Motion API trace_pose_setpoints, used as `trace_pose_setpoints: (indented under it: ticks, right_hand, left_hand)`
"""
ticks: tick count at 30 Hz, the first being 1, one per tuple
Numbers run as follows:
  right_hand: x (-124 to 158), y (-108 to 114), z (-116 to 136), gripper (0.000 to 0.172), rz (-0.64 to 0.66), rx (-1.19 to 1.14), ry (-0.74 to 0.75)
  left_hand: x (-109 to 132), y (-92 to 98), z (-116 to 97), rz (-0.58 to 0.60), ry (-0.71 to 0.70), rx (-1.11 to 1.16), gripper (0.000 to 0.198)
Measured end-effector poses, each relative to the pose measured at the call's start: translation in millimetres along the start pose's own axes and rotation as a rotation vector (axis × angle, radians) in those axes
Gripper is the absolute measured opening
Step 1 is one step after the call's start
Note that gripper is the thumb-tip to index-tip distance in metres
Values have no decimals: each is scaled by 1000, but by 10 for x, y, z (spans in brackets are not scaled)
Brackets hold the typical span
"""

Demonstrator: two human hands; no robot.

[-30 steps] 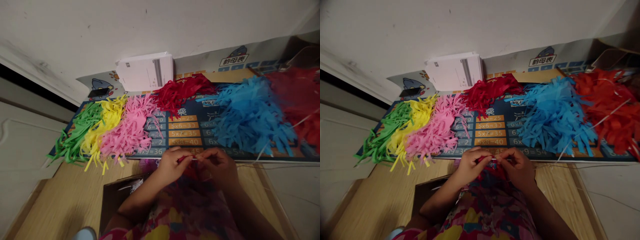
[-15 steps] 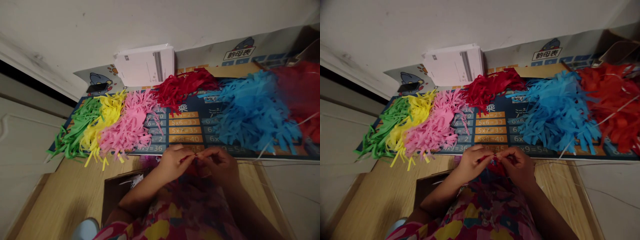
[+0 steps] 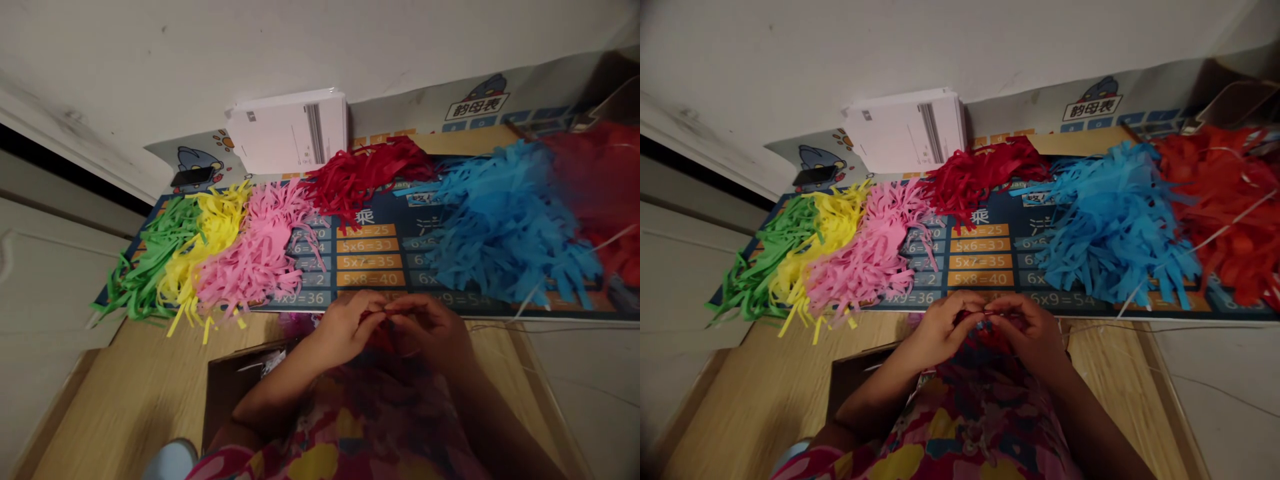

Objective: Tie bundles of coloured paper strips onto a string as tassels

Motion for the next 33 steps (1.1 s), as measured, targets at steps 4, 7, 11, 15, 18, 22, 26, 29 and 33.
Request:
trace_pose_setpoints:
  ticks: [4,7,11,15,18,22,26,29,33]
  right_hand:
    - [-44,43,59,3,-47,43,112]
    - [-49,43,80,7,-34,84,152]
    - [-28,58,105,10,-47,161,183]
    - [-11,81,145,8,-100,257,221]
    - [-3,92,176,8,-140,293,220]
    - [0,110,191,9,-132,305,174]
    - [4,156,182,12,-119,328,154]
    - [19,188,186,11,-129,339,177]
    - [13,204,203,12,-160,342,295]
  left_hand:
    - [-11,-4,-32,-21,-70,-31,14]
    - [-36,-15,-36,-37,-54,-42,11]
    - [-58,-24,-9,-57,-34,-51,14]
    - [-46,-7,-30,-201,-169,-33,11]
    - [-23,-27,-69,-297,-305,-41,7]
    - [-34,-66,-78,-348,-317,-59,7]
    - [-75,-97,-119,-340,-326,-57,9]
    - [-112,-148,-166,-327,-323,-82,9]
    - [-184,-240,-124,-328,-271,-122,5]
Point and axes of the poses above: each hand's wrist, its own x-axis away from the middle knuckle, its own y-axis out of the back of the hand, z = x × y, the point moved 4 cm from there along -x, towards the middle knuckle, and after that the axes turned 13 degrees about y, right-handed, at the moved point
